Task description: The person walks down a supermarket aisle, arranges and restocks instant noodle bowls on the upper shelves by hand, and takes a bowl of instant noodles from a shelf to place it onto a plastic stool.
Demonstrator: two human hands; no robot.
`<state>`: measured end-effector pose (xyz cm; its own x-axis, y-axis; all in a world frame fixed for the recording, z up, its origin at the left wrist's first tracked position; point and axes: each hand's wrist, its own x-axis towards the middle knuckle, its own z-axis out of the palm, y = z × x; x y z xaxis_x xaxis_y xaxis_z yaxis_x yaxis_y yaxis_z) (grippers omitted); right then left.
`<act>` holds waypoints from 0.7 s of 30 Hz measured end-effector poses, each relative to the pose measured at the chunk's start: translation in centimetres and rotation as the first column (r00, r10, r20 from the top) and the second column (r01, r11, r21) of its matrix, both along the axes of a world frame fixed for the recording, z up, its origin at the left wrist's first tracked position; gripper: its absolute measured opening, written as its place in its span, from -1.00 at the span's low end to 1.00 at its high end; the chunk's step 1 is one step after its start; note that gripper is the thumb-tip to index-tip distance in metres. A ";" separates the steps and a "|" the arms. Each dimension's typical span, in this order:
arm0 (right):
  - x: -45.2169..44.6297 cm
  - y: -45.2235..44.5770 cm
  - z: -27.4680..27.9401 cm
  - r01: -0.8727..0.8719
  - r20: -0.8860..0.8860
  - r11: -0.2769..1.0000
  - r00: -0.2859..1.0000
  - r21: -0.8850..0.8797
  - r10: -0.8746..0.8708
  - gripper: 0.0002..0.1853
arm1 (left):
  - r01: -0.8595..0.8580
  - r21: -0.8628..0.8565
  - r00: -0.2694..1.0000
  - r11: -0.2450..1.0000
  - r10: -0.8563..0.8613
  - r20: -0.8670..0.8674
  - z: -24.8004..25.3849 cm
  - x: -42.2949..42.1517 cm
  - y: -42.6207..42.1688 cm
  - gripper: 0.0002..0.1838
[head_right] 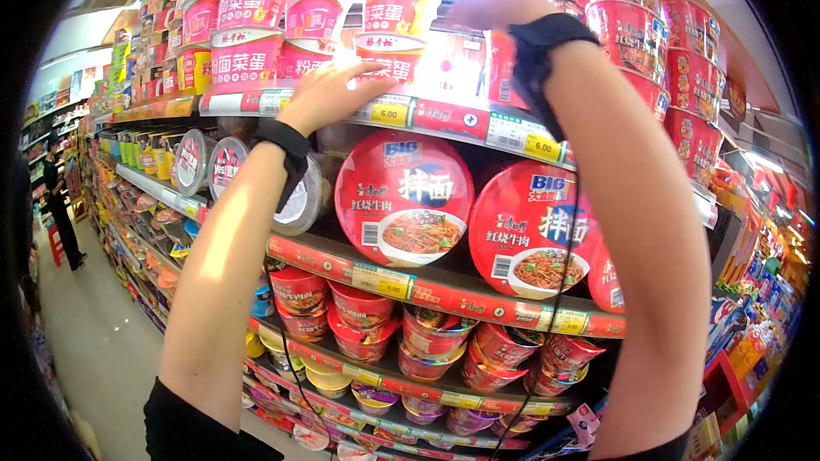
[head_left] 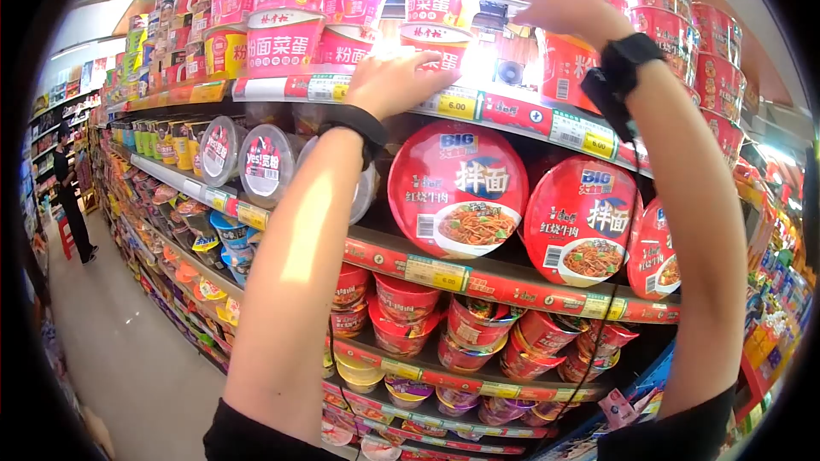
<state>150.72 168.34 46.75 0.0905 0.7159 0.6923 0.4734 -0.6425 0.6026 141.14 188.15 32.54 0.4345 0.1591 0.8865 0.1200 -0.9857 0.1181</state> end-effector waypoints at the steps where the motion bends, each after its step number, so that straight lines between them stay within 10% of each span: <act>1: -0.2 1.7 -0.3 -0.034 -0.095 0.999 0.995 0.025 0.036 -0.50 | -0.061 0.083 0.997 0.995 0.056 0.057 -0.2 0.4 0.3 -0.24; 8: -0.6 9.4 -0.1 -0.096 -0.145 0.995 0.984 0.042 0.101 -0.75 | -0.025 0.002 0.996 1.000 0.025 0.090 -0.1 -0.1 -0.4 -0.15; 21: 2.8 18.9 1.7 0.025 -0.291 0.967 0.955 0.255 0.052 -0.63 | -0.041 0.052 0.986 0.998 0.032 0.161 -0.5 0.9 0.4 -0.25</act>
<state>153.47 187.25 48.48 0.3086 0.5228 0.7946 0.6135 -0.7478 0.2537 141.99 188.53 32.07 0.2813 0.1210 0.9520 0.1396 -0.9866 0.0841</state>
